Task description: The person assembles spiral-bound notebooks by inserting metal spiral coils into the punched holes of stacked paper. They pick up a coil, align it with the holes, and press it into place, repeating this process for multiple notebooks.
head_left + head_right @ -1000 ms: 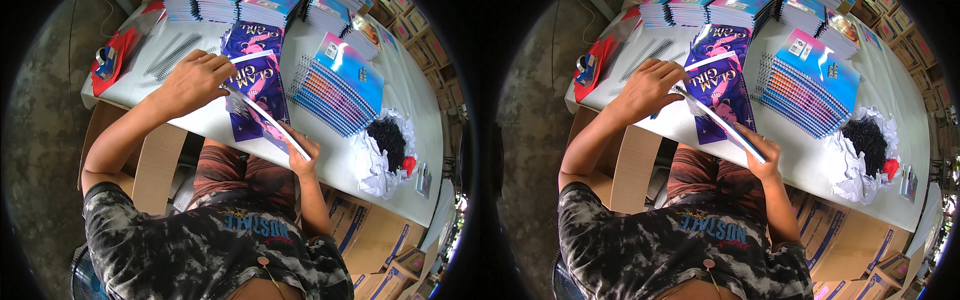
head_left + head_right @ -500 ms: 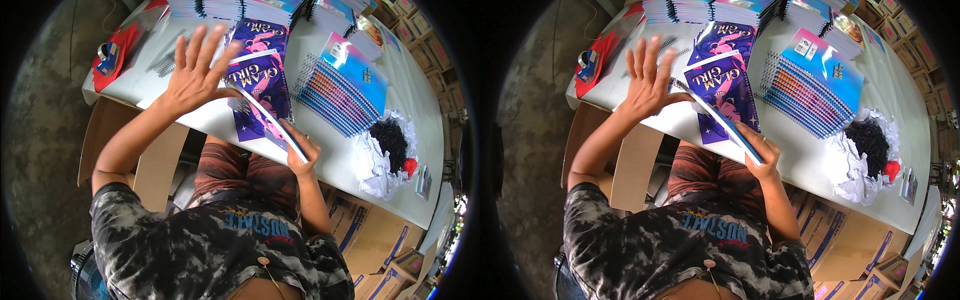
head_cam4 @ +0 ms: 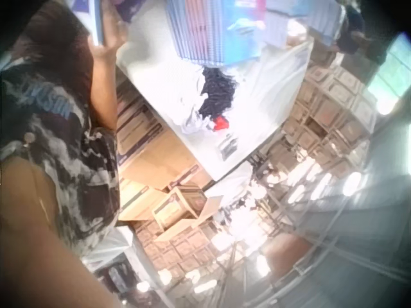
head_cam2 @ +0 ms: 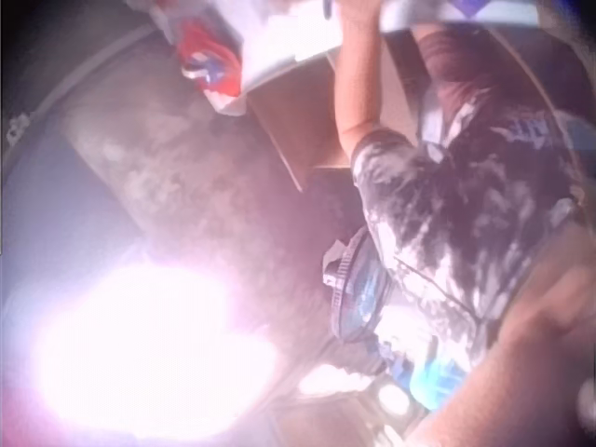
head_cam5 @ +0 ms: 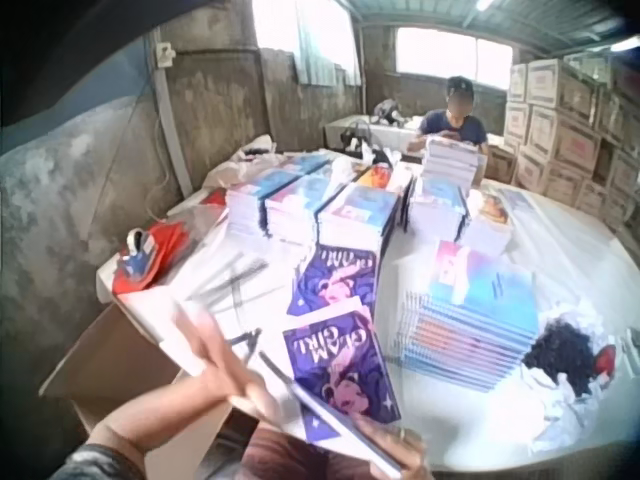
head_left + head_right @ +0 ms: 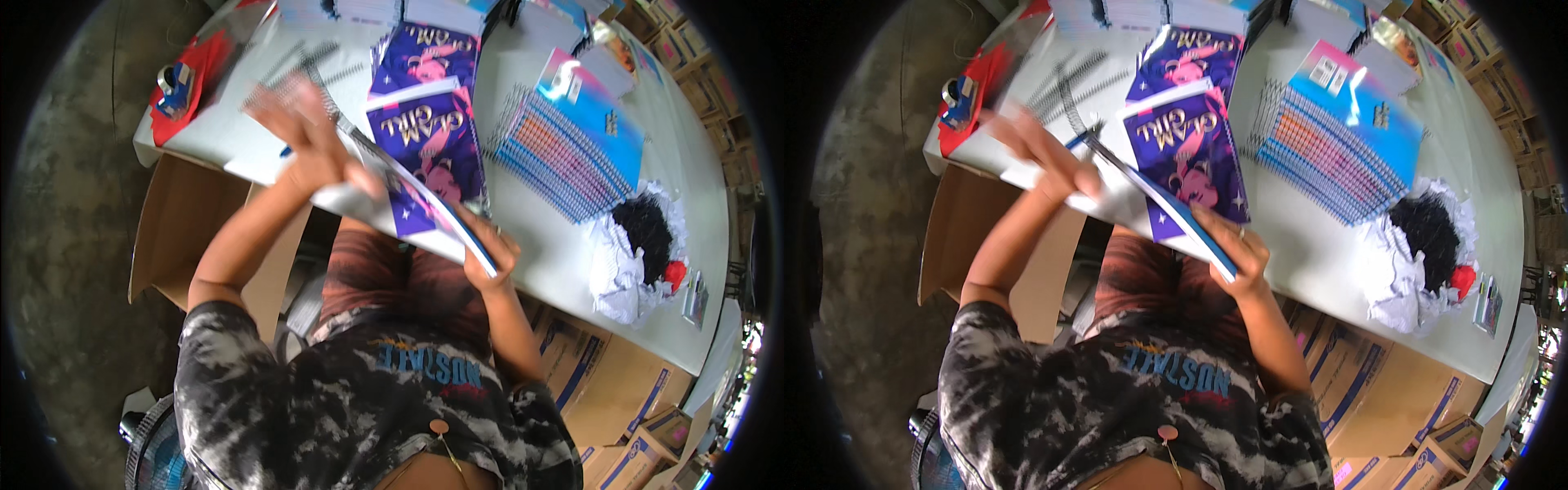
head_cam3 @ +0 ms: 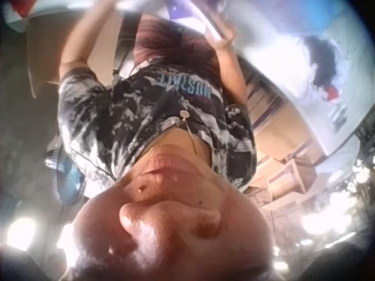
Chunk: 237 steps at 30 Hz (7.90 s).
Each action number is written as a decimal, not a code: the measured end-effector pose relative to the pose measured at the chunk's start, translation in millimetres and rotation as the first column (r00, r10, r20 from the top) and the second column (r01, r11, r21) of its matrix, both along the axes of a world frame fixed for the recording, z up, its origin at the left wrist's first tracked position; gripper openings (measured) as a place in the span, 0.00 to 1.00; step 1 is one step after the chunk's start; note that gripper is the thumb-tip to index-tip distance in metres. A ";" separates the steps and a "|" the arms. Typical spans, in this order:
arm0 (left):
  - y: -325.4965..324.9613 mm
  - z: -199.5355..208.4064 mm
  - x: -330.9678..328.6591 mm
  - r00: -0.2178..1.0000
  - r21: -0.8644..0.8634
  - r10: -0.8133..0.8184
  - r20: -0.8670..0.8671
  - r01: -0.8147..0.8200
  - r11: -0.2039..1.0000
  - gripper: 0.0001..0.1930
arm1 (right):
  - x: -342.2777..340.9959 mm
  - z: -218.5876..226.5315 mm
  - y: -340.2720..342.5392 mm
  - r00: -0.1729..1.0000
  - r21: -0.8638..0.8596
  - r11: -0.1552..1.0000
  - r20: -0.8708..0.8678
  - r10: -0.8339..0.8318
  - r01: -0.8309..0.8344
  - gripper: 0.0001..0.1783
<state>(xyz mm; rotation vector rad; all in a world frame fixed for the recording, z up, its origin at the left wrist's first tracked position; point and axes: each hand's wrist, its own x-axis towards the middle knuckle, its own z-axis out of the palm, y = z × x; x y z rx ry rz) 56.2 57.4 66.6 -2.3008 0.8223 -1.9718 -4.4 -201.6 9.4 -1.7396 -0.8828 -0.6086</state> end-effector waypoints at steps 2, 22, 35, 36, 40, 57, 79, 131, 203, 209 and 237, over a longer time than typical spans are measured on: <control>8.7 19.0 15.4 0.999 -0.075 0.002 0.044 0.001 0.997 0.54 | 12.9 12.1 8.5 0.996 0.027 0.998 0.065 0.056 -0.058 0.16; -18.5 -73.7 -36.7 0.891 -0.086 -0.173 -0.419 0.151 0.985 0.52 | 13.2 6.6 12.7 0.996 0.034 0.997 0.050 0.072 -0.074 0.16; -24.2 -58.1 -31.3 0.934 -0.005 -0.217 -0.283 0.225 0.974 0.55 | 17.8 9.2 15.2 0.998 -0.007 0.999 0.050 0.044 -0.044 0.15; -32.7 -58.1 -30.2 0.923 -0.128 -0.242 -0.300 0.212 0.969 0.54 | 12.3 13.5 16.0 0.995 0.006 0.995 0.028 0.098 -0.098 0.15; -42.7 -85.9 -52.9 0.682 -0.033 -0.352 -0.641 0.434 0.900 0.54 | 15.5 4.5 15.2 1.000 0.031 1.000 -0.013 -0.001 0.002 0.16; -53.6 -63.6 -45.7 0.785 0.018 -0.243 -0.570 0.307 0.951 0.60 | 10.0 10.9 20.1 0.987 0.048 0.995 -0.134 0.093 -0.087 0.24; -59.0 -24.5 -44.2 0.975 0.158 -0.046 -0.215 0.082 0.984 0.52 | 15.4 7.4 36.2 0.989 0.072 0.988 -0.050 0.140 -0.137 0.25; -87.4 -4.5 10.8 -0.259 -0.960 -0.956 -0.137 -0.202 0.192 0.06 | 59.8 61.8 -8.4 0.687 0.229 0.969 -0.719 0.101 0.097 0.10; -139.9 27.0 87.8 0.722 -0.499 -0.192 -0.665 -0.238 0.833 0.24 | 88.7 32.7 -116.5 0.563 0.444 0.417 -0.272 -0.781 0.793 0.16; -55.5 -20.4 7.4 0.278 -0.180 -0.034 -0.960 -0.518 0.837 0.48 | -72.4 -28.9 -68.8 -0.042 -0.110 0.955 -0.991 -0.127 -0.275 0.25; -51.0 -87.4 -23.7 0.006 -0.922 -0.963 -0.271 -0.290 0.257 0.24 | 36.7 -9.3 -39.1 0.737 0.469 0.883 -0.603 0.305 0.018 0.16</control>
